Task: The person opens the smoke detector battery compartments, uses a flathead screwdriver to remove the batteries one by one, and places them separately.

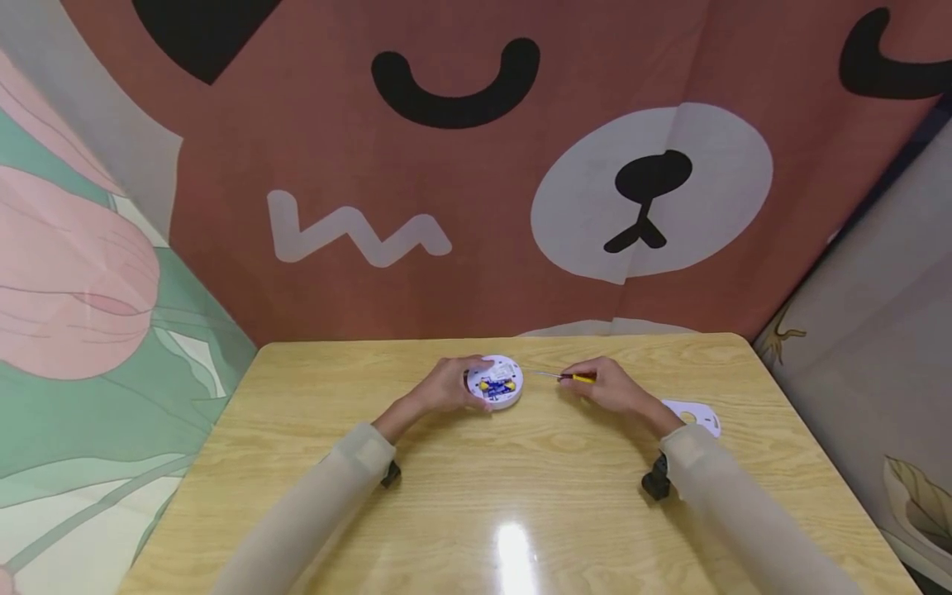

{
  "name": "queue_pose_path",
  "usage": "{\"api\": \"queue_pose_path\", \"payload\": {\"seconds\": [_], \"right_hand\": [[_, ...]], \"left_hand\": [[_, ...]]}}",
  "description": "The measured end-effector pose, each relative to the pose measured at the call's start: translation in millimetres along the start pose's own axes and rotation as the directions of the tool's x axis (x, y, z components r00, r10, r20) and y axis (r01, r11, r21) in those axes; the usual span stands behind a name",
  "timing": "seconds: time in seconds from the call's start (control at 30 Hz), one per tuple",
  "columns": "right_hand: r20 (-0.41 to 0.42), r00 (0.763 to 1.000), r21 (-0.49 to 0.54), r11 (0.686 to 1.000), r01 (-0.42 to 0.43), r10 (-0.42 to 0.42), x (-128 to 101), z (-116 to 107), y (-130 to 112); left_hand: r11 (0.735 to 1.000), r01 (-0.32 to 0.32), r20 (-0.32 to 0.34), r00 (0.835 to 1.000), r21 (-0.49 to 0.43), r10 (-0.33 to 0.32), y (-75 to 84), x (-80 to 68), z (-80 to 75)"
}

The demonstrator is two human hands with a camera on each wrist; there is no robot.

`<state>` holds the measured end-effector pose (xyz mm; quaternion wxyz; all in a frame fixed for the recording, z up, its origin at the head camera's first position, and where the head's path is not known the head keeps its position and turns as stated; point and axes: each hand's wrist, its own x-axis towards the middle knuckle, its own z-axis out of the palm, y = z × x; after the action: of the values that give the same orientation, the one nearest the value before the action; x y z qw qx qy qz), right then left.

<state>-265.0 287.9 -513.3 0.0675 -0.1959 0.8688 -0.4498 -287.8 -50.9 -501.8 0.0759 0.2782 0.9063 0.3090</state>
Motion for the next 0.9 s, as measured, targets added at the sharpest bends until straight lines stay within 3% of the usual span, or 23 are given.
{"api": "queue_pose_path", "payload": {"seconds": [0.33, 0.9], "right_hand": [[0.021, 1.0, -0.035, 0.999, -0.011, 0.011, -3, -20, 2], [-0.018, 0.998, -0.268, 0.962, 0.049, -0.056, 1, -50, 14]], "left_hand": [[1.0, 0.019, 0.006, 1.0, -0.015, -0.019, -0.6, -0.1, 1.1], [1.0, 0.012, -0.003, 1.0, 0.005, -0.012, -0.2, -0.1, 1.3]]}}
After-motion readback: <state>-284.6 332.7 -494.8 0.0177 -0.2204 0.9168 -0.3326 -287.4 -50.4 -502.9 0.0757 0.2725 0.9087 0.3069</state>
